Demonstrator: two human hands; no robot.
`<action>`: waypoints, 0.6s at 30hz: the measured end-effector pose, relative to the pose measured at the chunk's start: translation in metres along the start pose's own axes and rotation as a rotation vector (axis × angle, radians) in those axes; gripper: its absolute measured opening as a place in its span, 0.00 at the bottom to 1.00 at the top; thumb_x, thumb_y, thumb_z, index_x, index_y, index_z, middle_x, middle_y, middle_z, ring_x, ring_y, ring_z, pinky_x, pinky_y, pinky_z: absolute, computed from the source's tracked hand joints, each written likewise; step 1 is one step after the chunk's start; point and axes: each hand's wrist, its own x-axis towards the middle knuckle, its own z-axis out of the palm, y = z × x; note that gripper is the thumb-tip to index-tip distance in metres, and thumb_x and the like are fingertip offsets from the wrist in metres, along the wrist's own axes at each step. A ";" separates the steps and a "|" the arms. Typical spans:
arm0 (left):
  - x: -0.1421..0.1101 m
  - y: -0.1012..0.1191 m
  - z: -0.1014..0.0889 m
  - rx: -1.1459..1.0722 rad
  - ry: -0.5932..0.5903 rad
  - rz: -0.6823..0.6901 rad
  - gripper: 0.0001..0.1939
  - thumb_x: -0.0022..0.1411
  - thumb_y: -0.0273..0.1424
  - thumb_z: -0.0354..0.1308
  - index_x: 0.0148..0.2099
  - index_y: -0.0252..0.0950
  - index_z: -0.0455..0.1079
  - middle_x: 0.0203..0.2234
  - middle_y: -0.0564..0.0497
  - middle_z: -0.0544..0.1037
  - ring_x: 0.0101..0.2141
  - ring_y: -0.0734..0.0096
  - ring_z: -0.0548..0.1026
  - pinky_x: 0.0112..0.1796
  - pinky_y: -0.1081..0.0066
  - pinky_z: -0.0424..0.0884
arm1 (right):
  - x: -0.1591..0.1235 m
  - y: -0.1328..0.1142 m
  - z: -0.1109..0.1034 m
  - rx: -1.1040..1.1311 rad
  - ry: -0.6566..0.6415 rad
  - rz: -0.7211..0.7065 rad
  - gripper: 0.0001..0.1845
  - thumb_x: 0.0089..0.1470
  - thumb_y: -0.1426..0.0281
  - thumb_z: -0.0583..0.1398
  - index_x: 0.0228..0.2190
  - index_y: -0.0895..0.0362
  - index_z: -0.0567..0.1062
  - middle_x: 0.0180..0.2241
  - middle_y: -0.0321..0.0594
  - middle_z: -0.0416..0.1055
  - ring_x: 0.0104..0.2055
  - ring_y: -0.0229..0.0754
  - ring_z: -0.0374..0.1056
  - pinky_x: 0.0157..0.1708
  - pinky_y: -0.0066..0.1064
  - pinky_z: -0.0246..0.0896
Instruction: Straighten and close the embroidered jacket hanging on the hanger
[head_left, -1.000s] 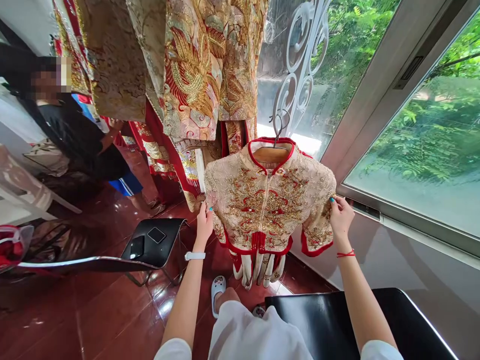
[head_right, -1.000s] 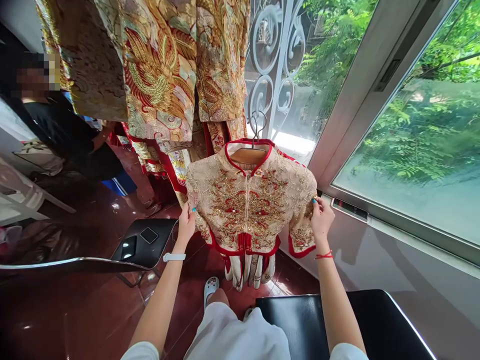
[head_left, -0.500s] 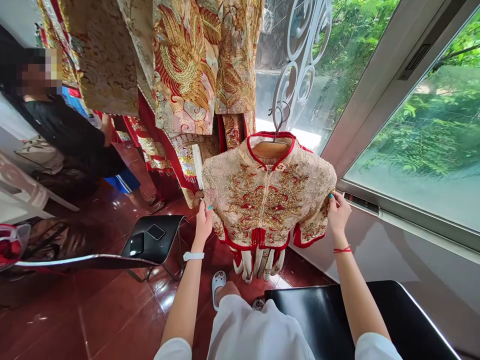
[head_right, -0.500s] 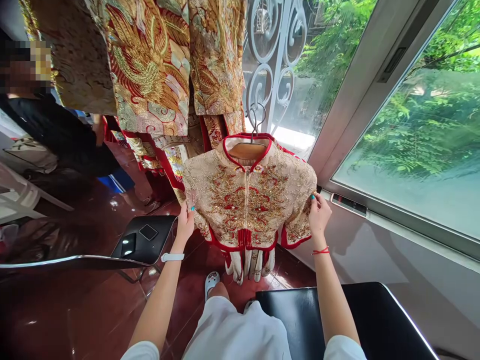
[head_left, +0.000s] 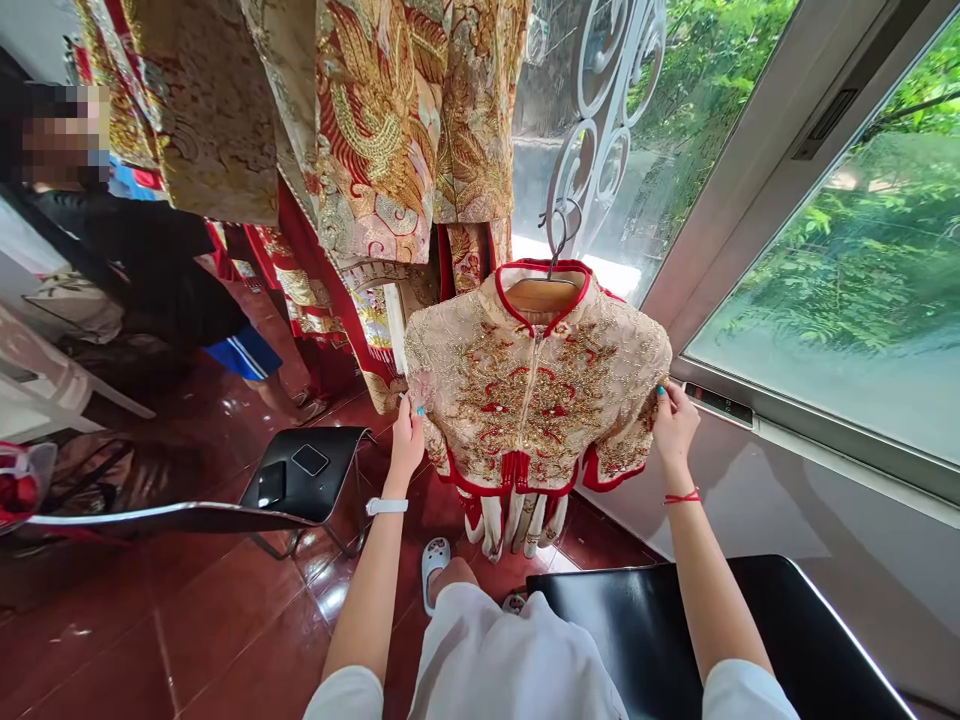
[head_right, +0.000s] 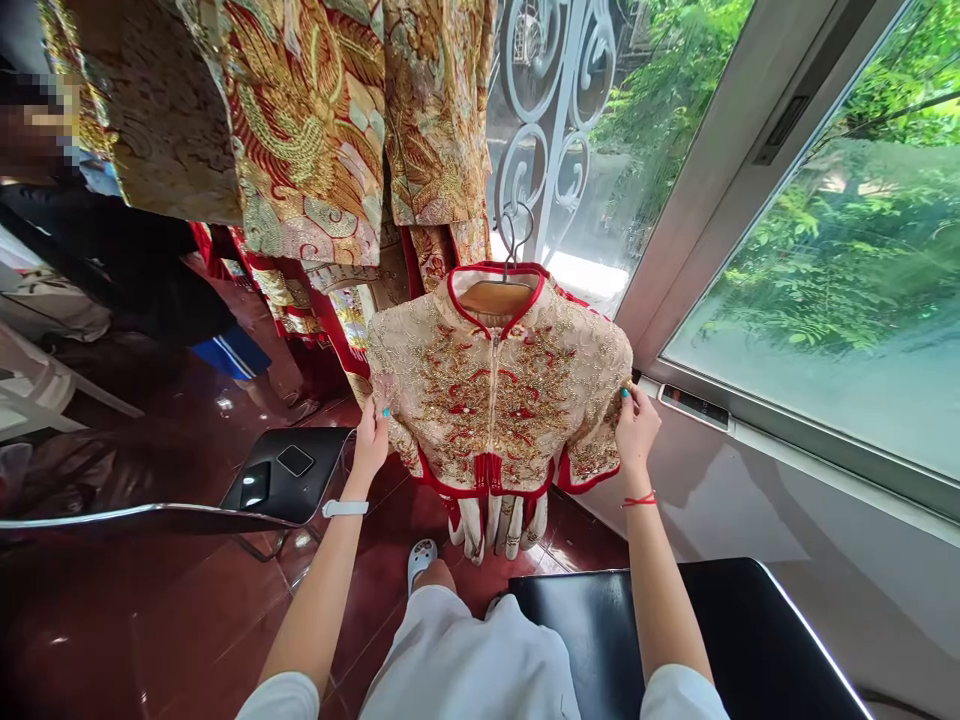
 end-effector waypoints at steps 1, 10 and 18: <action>0.000 -0.001 0.000 0.002 -0.003 0.001 0.30 0.69 0.40 0.51 0.66 0.28 0.62 0.35 0.42 0.80 0.37 0.61 0.79 0.45 0.63 0.74 | 0.000 0.000 0.000 -0.002 -0.002 0.001 0.26 0.58 0.56 0.54 0.48 0.60 0.80 0.46 0.54 0.79 0.45 0.51 0.74 0.48 0.42 0.67; -0.003 -0.009 0.002 0.000 -0.034 0.022 0.30 0.71 0.45 0.47 0.67 0.33 0.61 0.57 0.34 0.74 0.49 0.58 0.77 0.55 0.58 0.70 | -0.003 -0.002 -0.003 -0.015 -0.018 0.013 0.27 0.59 0.56 0.53 0.49 0.60 0.79 0.48 0.54 0.78 0.46 0.52 0.73 0.49 0.44 0.66; -0.022 -0.018 0.000 -0.083 0.023 -0.014 0.35 0.67 0.45 0.55 0.70 0.38 0.53 0.67 0.37 0.61 0.67 0.58 0.61 0.66 0.57 0.57 | -0.019 0.021 -0.012 0.189 -0.133 0.066 0.33 0.56 0.53 0.58 0.58 0.57 0.69 0.60 0.56 0.68 0.60 0.52 0.66 0.61 0.45 0.59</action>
